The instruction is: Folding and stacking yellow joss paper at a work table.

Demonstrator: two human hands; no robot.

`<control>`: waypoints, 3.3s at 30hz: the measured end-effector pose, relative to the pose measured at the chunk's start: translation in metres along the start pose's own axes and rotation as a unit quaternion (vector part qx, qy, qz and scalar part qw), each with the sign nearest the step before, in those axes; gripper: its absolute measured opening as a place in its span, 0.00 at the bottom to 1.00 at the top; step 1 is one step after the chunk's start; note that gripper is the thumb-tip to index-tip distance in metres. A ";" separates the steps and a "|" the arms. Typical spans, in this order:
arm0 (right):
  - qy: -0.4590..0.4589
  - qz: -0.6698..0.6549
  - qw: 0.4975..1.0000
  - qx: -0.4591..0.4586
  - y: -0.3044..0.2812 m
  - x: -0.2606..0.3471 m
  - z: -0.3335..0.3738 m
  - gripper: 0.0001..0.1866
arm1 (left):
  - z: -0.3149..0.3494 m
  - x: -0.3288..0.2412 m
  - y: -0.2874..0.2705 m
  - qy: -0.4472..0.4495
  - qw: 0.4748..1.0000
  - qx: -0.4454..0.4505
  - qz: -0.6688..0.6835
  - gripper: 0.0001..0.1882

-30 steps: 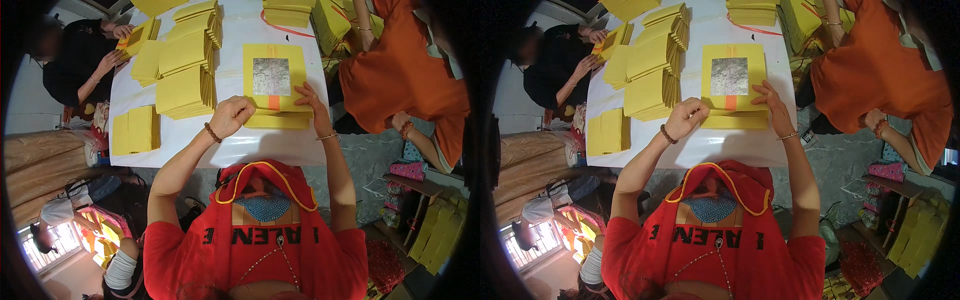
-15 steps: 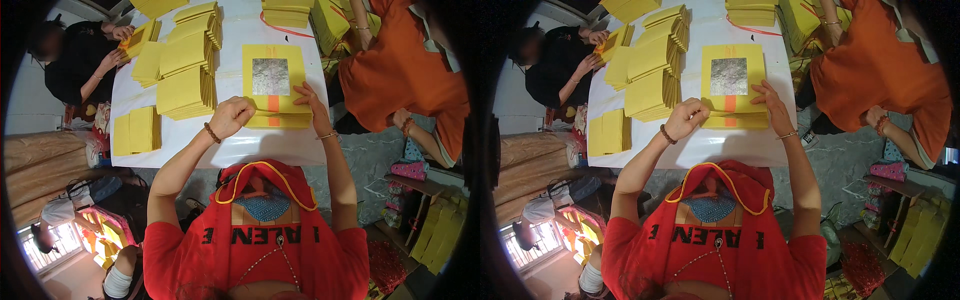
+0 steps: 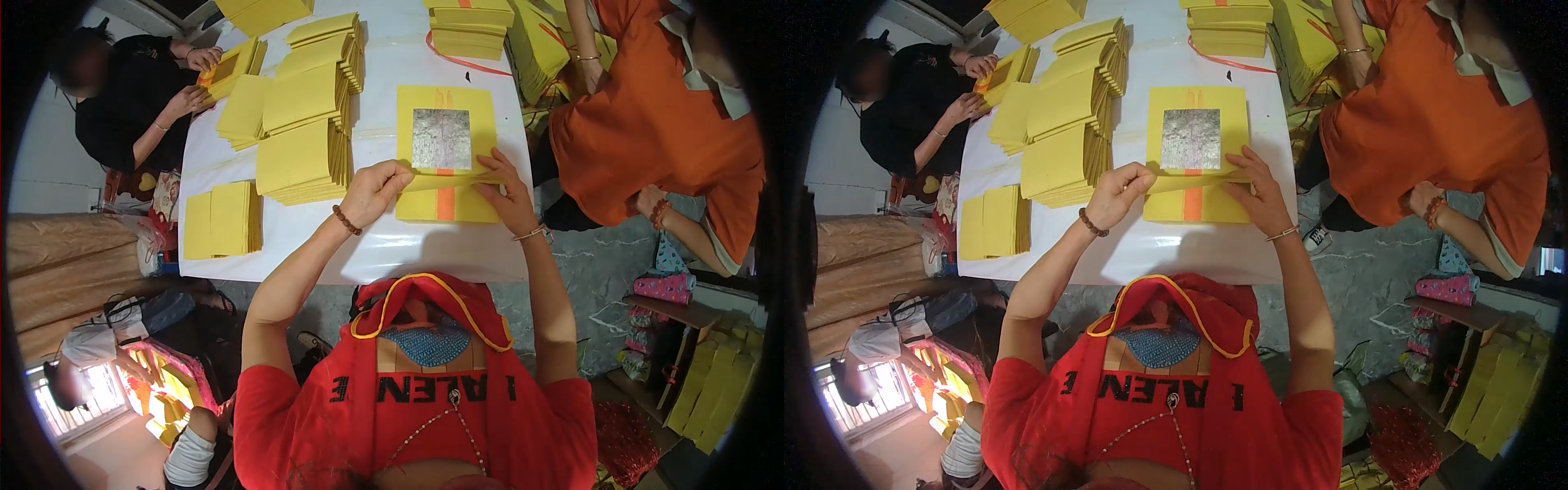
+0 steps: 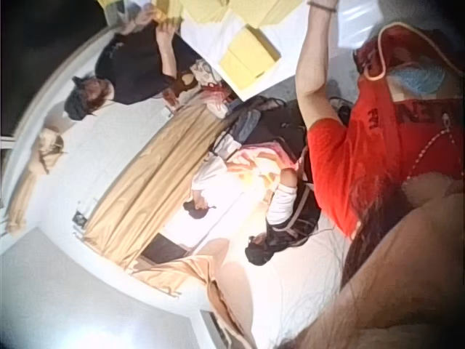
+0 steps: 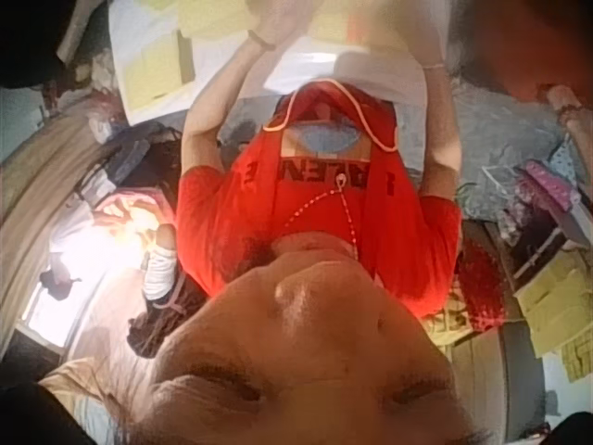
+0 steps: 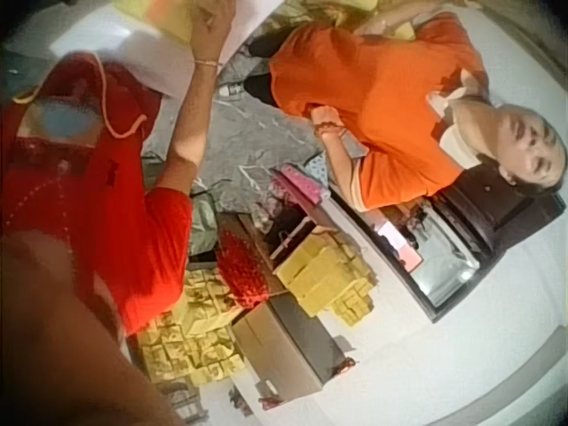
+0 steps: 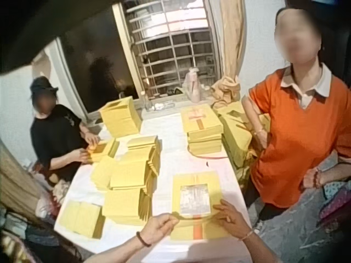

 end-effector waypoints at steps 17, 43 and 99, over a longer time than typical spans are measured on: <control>-0.255 0.362 0.894 0.074 -0.021 0.032 -0.004 0.15 | 0.000 0.005 -0.001 0.398 0.866 -0.045 -0.298 0.19; -0.099 0.247 0.963 0.038 -0.004 0.054 -0.019 0.21 | -0.013 0.027 0.025 -0.098 0.979 -0.103 0.148 0.14; 0.140 0.111 0.980 -0.087 0.016 0.037 -0.021 0.16 | -0.015 -0.030 0.043 0.280 0.926 0.025 -0.253 0.35</control>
Point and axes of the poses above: each hand's wrist, its own z-axis away from the middle knuckle, its own y-axis out of the palm, x = y × z, the point moved 1 cm from there along -z, towards the middle knuckle, and after that the axes turned 5 degrees about -x, right-handed, at the moved point
